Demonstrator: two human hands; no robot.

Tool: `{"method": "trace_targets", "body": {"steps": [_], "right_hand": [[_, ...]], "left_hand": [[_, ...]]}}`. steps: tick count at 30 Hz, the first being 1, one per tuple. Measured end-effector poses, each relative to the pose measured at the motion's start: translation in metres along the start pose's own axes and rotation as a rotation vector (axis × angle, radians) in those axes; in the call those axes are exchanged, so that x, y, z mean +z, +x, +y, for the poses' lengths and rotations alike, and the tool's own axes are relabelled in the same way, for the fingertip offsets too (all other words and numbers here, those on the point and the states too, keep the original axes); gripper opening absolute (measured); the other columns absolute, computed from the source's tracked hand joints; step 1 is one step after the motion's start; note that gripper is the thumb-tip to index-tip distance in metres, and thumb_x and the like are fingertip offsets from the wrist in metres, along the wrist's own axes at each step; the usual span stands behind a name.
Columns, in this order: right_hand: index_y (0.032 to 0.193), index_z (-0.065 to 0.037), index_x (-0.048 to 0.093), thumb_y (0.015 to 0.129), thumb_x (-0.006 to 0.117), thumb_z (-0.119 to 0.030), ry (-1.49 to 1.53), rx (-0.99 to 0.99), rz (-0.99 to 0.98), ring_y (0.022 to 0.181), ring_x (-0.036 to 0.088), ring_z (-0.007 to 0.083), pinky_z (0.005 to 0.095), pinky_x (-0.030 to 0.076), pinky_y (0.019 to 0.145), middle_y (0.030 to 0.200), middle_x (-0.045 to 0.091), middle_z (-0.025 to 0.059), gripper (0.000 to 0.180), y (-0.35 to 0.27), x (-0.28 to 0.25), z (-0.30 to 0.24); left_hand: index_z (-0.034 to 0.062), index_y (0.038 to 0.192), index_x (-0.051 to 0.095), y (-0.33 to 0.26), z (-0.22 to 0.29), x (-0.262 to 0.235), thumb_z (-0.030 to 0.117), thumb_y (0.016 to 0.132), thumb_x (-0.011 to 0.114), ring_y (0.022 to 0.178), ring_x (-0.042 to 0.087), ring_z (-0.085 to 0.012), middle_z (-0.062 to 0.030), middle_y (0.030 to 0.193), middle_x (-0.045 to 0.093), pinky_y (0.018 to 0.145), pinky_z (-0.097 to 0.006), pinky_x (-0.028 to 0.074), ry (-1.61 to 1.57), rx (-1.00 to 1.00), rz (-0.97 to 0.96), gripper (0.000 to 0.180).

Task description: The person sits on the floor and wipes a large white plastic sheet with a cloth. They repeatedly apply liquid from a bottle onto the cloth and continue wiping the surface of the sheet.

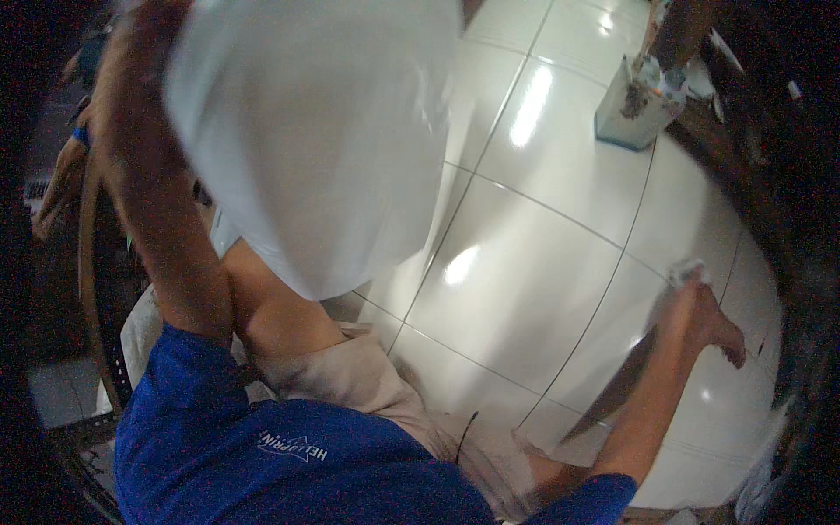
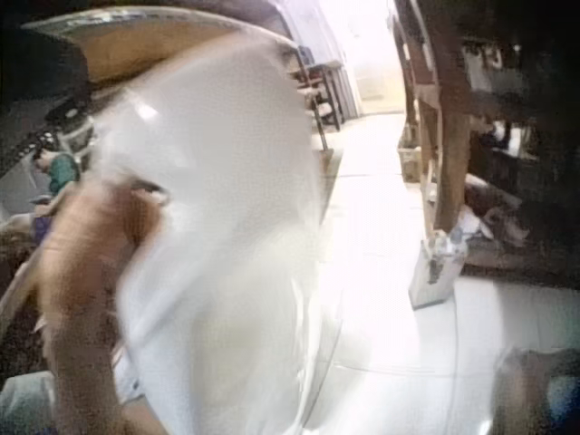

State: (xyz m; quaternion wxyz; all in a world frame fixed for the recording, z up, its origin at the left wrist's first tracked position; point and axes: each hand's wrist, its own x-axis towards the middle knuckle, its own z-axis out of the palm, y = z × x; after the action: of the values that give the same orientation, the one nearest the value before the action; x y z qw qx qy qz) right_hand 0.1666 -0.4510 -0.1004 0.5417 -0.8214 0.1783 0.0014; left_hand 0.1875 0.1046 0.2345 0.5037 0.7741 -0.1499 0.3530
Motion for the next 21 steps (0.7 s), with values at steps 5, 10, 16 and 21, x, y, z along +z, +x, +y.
{"method": "trace_targets", "body": {"steps": [5,10,16,21], "right_hand": [[0.102,-0.002,0.056,0.102,0.045,-0.026,0.273,0.041,-0.166,0.074,0.061,0.0172,0.0311,0.051,0.070,0.089,0.063,0.0083,0.026,-0.049,0.038,-0.108],[0.101,-0.008,0.053,0.100,0.050,-0.025,0.661,0.164,-0.202,0.064,0.058,0.0125,0.0279,0.053,0.060,0.078,0.059,0.0034,0.018,-0.119,0.056,-0.095],[0.106,-0.007,0.053,0.099,0.051,-0.020,0.811,0.177,-0.120,0.070,0.059,0.0132,0.0283,0.053,0.064,0.083,0.059,0.0032,0.015,-0.133,0.049,-0.113],[0.111,-0.004,0.054,0.094,0.055,-0.008,0.957,0.118,-0.336,0.083,0.062,0.0132,0.0285,0.053,0.074,0.096,0.062,0.0052,0.018,-0.158,0.090,-0.134]], "left_hand": [[0.0030,0.097,0.062,0.040,0.020,0.020,0.033,0.100,0.051,0.073,0.059,-0.0087,-0.0057,0.085,0.064,0.062,-0.023,0.049,-0.322,-0.325,-0.563,0.032],[0.0005,0.106,0.059,0.050,0.011,0.049,0.037,0.098,0.053,0.093,0.058,-0.0162,-0.0114,0.101,0.062,0.085,-0.032,0.049,-0.383,-0.608,-0.446,0.038],[-0.0019,0.116,0.057,0.049,0.009,0.059,0.041,0.095,0.056,0.096,0.060,-0.0187,-0.0137,0.105,0.063,0.085,-0.033,0.049,-0.620,-0.791,-0.213,0.048],[-0.0027,0.117,0.056,0.013,0.050,0.014,0.029,0.099,0.048,0.080,0.070,-0.0192,-0.0147,0.100,0.069,0.075,-0.031,0.060,-0.973,-0.717,-0.227,0.037]]}}
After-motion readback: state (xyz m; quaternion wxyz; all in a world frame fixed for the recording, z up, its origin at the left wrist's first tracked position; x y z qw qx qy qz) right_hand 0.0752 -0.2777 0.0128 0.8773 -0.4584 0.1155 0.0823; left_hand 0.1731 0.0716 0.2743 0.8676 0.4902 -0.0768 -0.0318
